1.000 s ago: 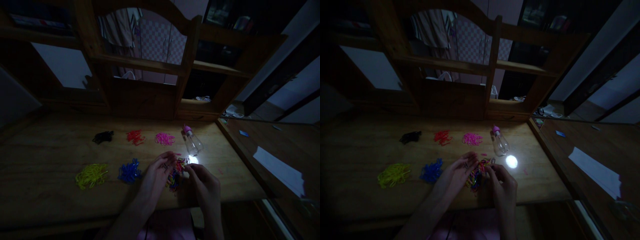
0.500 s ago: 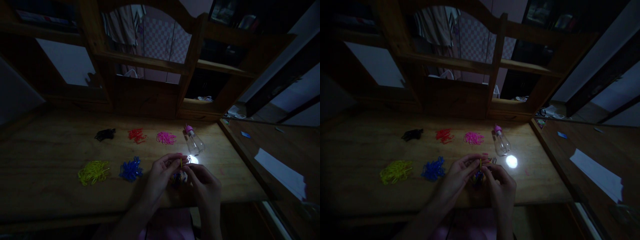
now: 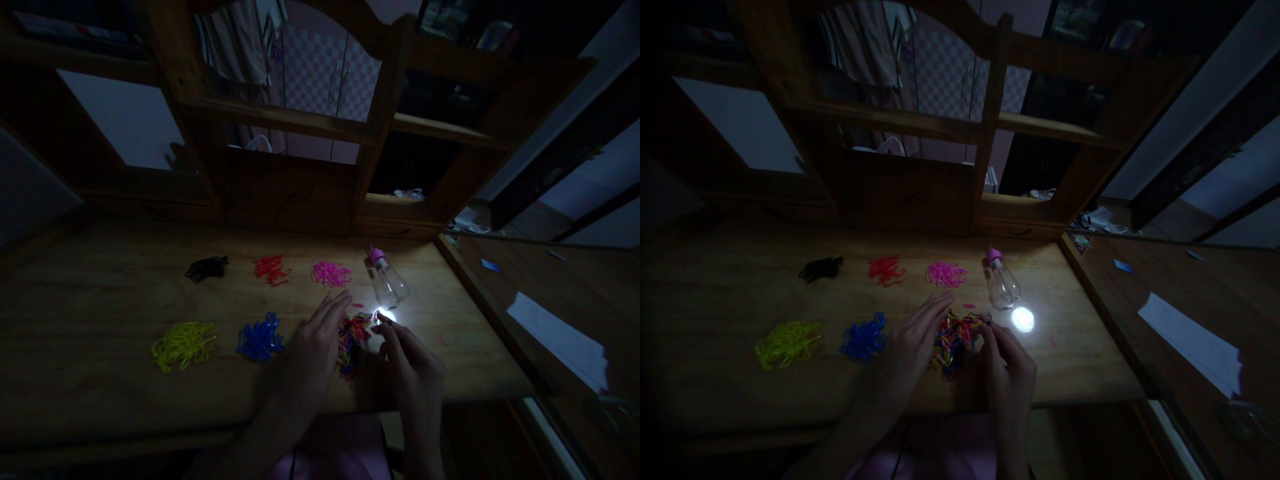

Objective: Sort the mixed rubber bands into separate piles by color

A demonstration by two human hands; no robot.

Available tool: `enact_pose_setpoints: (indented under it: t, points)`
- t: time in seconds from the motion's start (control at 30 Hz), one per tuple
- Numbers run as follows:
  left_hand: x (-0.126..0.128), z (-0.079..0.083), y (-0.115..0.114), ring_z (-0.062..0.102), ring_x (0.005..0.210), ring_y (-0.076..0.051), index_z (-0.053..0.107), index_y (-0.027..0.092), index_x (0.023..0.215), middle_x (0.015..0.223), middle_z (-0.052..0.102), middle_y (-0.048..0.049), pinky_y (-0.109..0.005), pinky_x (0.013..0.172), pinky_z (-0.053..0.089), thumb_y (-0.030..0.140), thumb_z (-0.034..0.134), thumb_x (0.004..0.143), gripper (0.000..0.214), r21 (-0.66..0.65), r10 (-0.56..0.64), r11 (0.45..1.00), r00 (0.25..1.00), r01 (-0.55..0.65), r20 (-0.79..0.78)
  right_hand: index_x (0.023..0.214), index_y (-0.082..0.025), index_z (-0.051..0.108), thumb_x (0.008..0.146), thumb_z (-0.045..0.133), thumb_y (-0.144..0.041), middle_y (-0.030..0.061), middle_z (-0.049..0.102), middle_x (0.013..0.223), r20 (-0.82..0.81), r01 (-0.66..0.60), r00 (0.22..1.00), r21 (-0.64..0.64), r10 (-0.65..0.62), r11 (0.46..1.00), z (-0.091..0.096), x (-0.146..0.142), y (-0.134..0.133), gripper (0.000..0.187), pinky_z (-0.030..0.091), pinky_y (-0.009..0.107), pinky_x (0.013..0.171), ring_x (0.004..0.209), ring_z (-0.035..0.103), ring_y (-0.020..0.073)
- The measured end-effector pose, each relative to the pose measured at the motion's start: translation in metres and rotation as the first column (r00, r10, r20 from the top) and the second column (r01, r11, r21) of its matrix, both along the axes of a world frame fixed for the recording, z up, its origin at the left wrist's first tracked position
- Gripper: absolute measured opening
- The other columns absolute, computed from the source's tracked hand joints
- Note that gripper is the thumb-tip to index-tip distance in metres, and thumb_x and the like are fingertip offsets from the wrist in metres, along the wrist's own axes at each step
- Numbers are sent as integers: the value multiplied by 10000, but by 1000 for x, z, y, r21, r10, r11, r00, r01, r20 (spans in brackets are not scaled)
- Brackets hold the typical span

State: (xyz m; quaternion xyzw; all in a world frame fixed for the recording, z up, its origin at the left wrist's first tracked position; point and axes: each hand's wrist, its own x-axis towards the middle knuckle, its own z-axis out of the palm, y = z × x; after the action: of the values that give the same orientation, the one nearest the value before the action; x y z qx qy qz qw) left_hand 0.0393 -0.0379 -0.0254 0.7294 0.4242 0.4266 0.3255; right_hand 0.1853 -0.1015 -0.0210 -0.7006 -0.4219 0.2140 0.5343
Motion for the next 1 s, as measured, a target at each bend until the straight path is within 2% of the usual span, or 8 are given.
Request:
enact_pose_setpoints:
  t: [0.27,0.4,0.6,0.7,0.77,0.83,0.93,1.0]
  points:
    - [-1,14,0,666,999,-168,686,255,1108,1070,721,-18,-275,914,499,152,484,932,287,-165,75,985,980,-45,183,1015,-250,743,852,647,-322,30,744,995,50,-50,997,-4,50,999,-3,-6,-3,203,534,255,703,867,691,184]
    - [2,14,2,675,872,-159,701,207,1035,977,723,-46,-249,807,516,214,532,921,204,-421,110,899,867,122,485,932,-231,738,837,677,-297,12,740,887,99,-32,995,35,28,999,2,-9,-4,131,519,239,658,759,678,159]
    - [13,18,-2,696,833,-161,709,61,916,945,727,-139,-232,785,554,113,482,880,235,-553,571,388,279,737,772,963,-229,734,866,641,-193,30,711,905,232,-189,962,185,144,965,13,-26,-5,140,521,247,671,786,661,155]
    - [11,18,-10,714,831,-184,726,77,898,877,738,-128,-239,710,571,154,494,833,253,-180,840,103,11,978,542,994,-232,744,860,636,-145,47,661,912,370,-273,911,209,182,939,18,-39,-5,193,524,246,679,808,638,152]
    - [4,15,-15,722,834,-190,725,97,806,800,724,-91,-226,607,549,171,429,820,305,91,937,-7,-25,996,349,1029,-235,742,864,624,-137,54,624,922,419,-296,887,193,194,935,21,-44,-7,226,528,244,674,804,622,148]
    - [-10,12,-19,723,804,-165,690,110,726,733,690,-61,-178,528,495,113,325,832,381,-55,886,22,6,998,463,1086,-241,722,877,612,-152,61,594,960,428,-300,881,176,201,938,22,-43,-10,253,532,254,690,835,611,154]
    - [-41,12,-27,644,551,-70,575,154,661,629,595,1,-110,437,414,36,325,880,352,-478,669,293,179,828,721,1116,-251,693,891,604,-182,58,574,996,414,-232,898,152,151,961,17,-33,-11,251,529,278,722,860,598,161]
    - [-64,15,-34,440,339,-29,481,170,641,533,455,57,-114,323,287,77,365,929,324,-584,649,349,261,733,715,1092,-244,689,896,593,-187,58,580,1000,425,-201,895,110,137,973,11,-27,-6,226,520,283,712,849,596,163]
